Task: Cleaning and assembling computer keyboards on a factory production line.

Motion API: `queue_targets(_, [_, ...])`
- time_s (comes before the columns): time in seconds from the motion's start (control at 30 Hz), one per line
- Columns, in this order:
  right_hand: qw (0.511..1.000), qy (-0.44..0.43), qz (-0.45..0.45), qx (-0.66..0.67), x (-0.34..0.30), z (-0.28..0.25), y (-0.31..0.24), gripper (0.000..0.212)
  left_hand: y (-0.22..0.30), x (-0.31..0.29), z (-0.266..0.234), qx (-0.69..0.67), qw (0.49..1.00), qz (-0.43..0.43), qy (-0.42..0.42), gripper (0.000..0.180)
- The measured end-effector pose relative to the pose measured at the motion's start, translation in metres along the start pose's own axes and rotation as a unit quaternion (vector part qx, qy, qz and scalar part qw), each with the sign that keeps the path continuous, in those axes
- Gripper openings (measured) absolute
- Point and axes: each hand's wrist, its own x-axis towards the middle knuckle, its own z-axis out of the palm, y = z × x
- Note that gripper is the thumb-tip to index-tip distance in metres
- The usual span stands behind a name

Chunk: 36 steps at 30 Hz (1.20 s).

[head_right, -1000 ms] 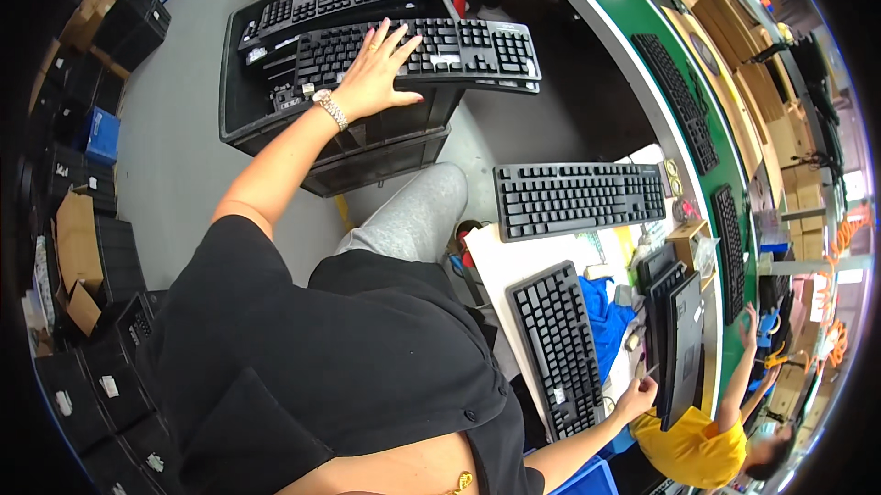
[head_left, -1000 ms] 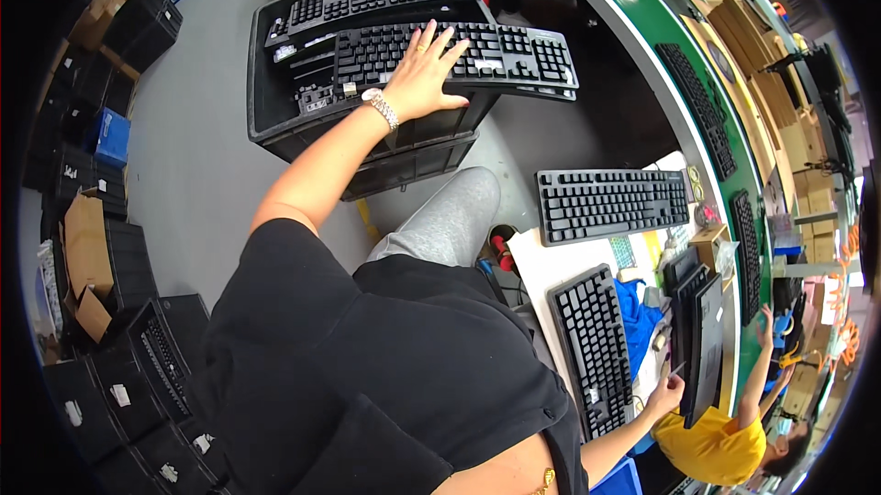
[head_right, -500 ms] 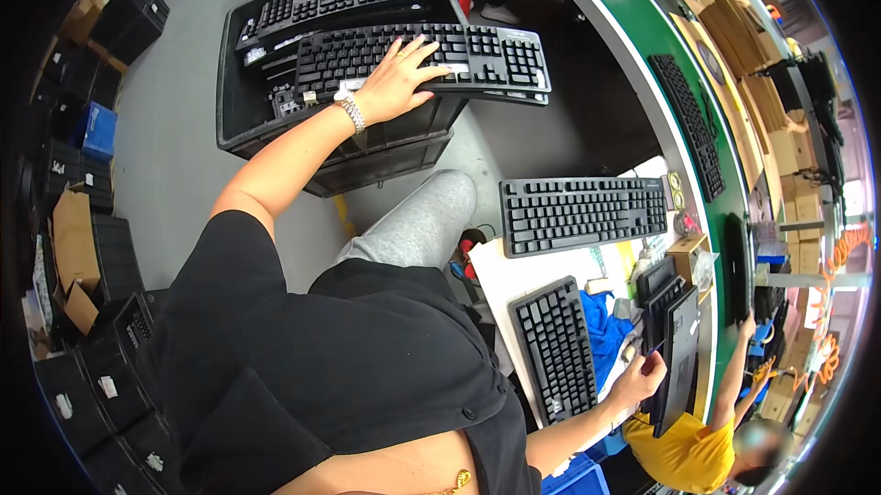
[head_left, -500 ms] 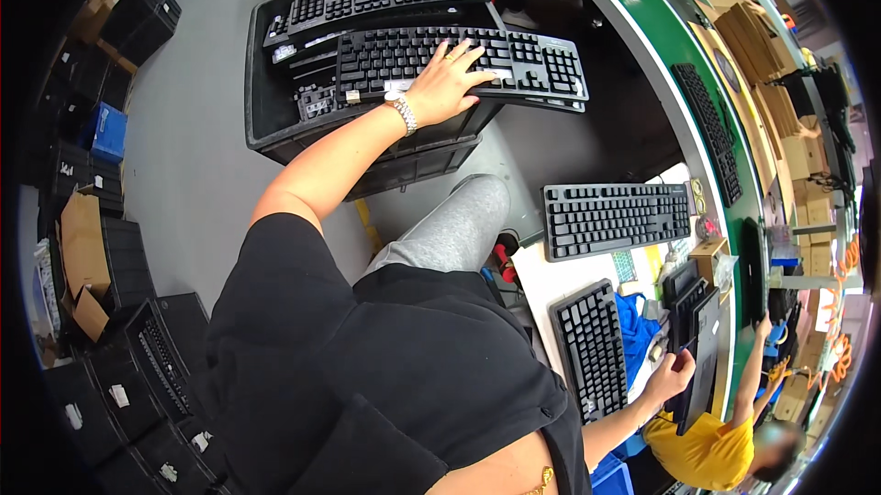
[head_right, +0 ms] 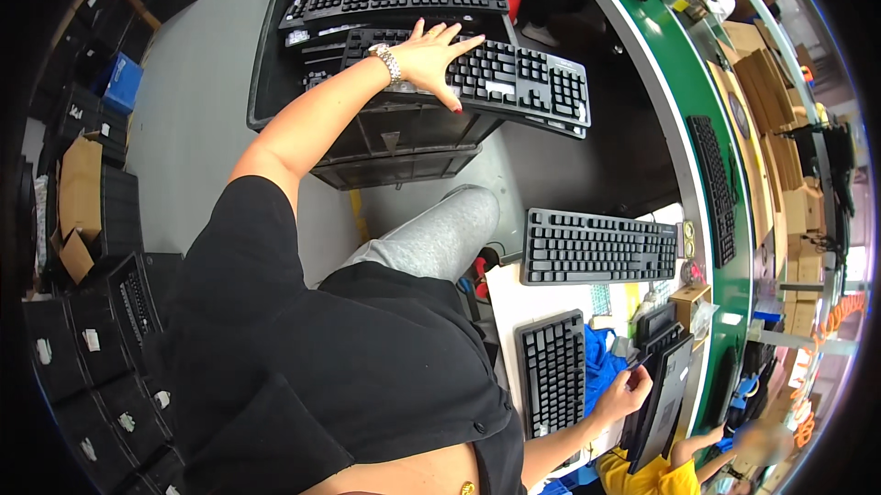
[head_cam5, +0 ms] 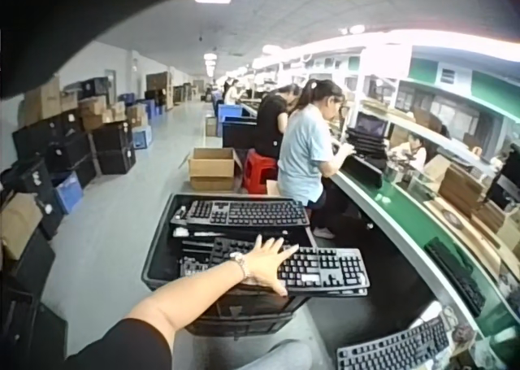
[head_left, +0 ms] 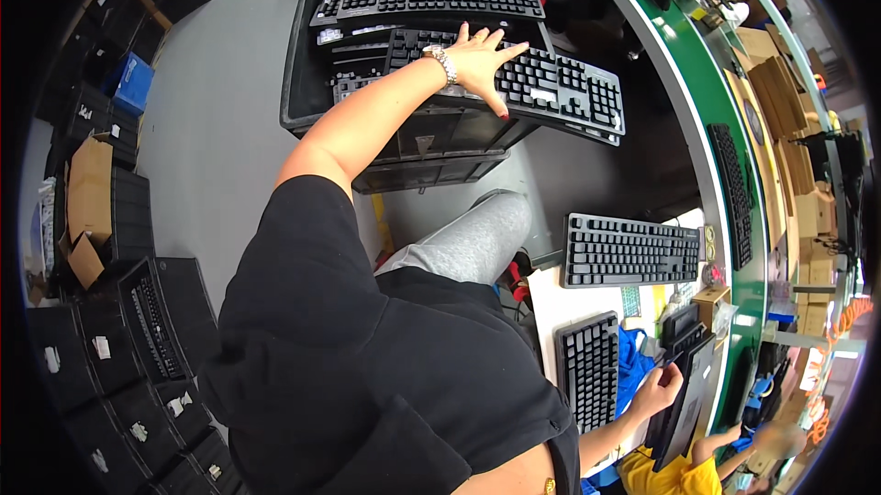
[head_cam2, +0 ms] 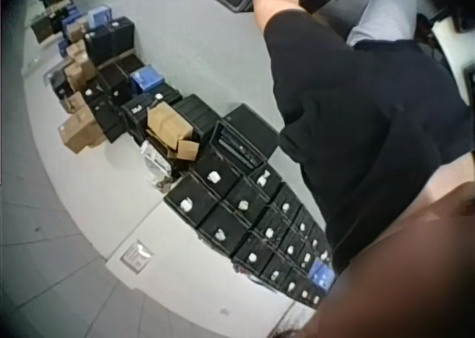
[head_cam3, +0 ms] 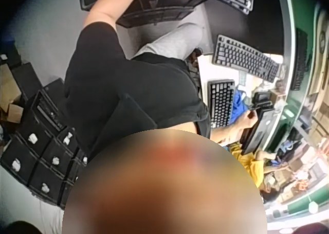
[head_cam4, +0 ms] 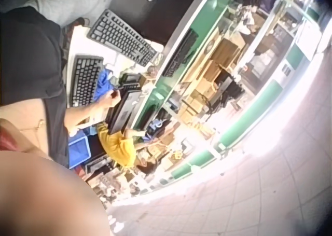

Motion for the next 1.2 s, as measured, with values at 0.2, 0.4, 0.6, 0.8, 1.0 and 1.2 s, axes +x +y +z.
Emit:
queue_targets(0.2, [1.0,0.002,-0.002,0.031,-0.006,0.005,-0.004,0.021,-0.002,0.002,-0.005,-0.021,0.998,0.035,-0.043,0.13])
queue_targets(0.4, [0.999,-0.007,0.008,0.035,-0.008,0.001,-0.009,0.021,-0.004,-0.002,-0.014,-0.051,0.998,0.023,-0.028,0.128])
queue_targets(0.6, [1.0,-0.006,0.01,0.019,-0.006,0.0,-0.005,0.02,-0.017,-0.007,-0.046,-0.05,0.999,-0.003,-0.019,0.128])
queue_targets(0.8, [0.999,-0.03,0.029,0.027,-0.004,0.008,-0.01,0.025,-0.057,-0.002,-0.05,-0.058,0.997,-0.024,0.053,0.132])
queue_targets(1.0, [0.999,-0.042,0.02,0.024,0.002,0.013,-0.01,0.025,-0.11,-0.019,-0.068,-0.139,0.981,-0.099,0.093,0.133])
queue_targets(1.2, [0.999,-0.048,0.004,0.018,0.006,0.018,-0.007,0.025,-0.149,-0.049,-0.069,-0.307,0.935,-0.14,0.112,0.128])
